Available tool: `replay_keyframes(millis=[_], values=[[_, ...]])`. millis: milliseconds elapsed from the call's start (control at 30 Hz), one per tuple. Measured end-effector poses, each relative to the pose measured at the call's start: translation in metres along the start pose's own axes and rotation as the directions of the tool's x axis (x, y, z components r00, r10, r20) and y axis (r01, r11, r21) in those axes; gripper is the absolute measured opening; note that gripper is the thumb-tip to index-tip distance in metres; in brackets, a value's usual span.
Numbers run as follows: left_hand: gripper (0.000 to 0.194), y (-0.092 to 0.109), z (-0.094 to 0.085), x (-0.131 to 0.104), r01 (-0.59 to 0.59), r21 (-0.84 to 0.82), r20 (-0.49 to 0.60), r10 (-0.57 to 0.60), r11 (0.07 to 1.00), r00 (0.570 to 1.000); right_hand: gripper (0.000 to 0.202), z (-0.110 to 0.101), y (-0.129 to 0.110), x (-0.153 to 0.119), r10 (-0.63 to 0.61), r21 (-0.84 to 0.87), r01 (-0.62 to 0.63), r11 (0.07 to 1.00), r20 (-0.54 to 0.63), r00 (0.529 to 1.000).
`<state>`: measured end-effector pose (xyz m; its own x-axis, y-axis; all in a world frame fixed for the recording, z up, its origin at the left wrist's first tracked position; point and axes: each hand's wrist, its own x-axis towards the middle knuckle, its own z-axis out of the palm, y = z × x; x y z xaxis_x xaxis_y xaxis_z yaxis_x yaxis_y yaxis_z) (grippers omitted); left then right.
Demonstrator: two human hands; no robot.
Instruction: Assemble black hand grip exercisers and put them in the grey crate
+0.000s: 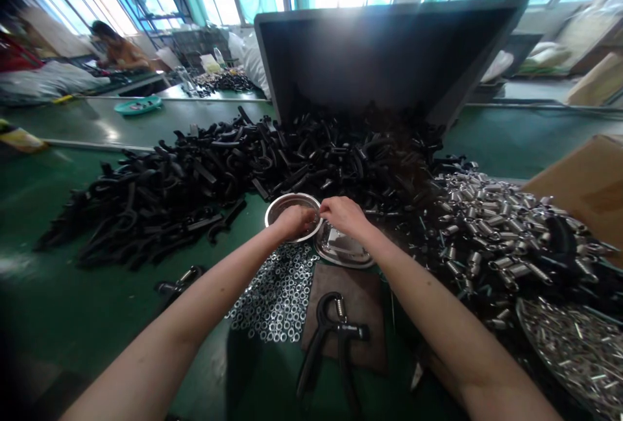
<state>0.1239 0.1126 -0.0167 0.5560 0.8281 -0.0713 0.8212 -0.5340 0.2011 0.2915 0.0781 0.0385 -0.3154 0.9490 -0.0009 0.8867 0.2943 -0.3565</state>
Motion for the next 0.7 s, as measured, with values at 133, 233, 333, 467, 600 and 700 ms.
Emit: replay_keyframes(millis=[133, 233, 333, 467, 600, 700], values=[[0.03, -0.001, -0.01, 0.0, 0.038, -0.065, -0.065, -0.042, 0.997, 0.997, 0.019, -0.001, -0.006, 0.006, -0.002, -0.008, 0.002, 1.0, -0.007, 1.0], [0.026, -0.016, -0.037, -0.014, 0.115, -0.138, -0.165, -0.137, 0.984, 0.977, 0.021, 0.006, -0.017, 0.014, -0.018, -0.012, 0.018, 1.0, 0.011, 1.0], [0.027, -0.031, -0.06, -0.039, 0.182, -0.262, -0.247, -0.248, 0.948, 0.937, 0.019, 0.024, -0.038, 0.027, -0.055, -0.012, 0.057, 0.998, 0.079, 0.995], [0.027, -0.039, -0.065, -0.083, 0.123, -0.699, -0.276, -0.424, 0.705, 0.862, 0.014, 0.052, -0.065, 0.041, -0.072, -0.027, 0.078, 0.997, 0.184, 0.98], [0.032, -0.034, -0.05, -0.123, 0.097, -0.84, -0.226, -0.505, 0.535, 0.833, 0.024, 0.067, -0.075, 0.045, -0.013, -0.064, 0.03, 0.998, 0.261, 0.965], [0.032, -0.023, -0.037, -0.145, 0.168, -0.846, -0.152, -0.531, 0.506, 0.834, 0.028, 0.069, -0.076, 0.046, 0.005, -0.049, 0.009, 0.999, 0.275, 0.961]])
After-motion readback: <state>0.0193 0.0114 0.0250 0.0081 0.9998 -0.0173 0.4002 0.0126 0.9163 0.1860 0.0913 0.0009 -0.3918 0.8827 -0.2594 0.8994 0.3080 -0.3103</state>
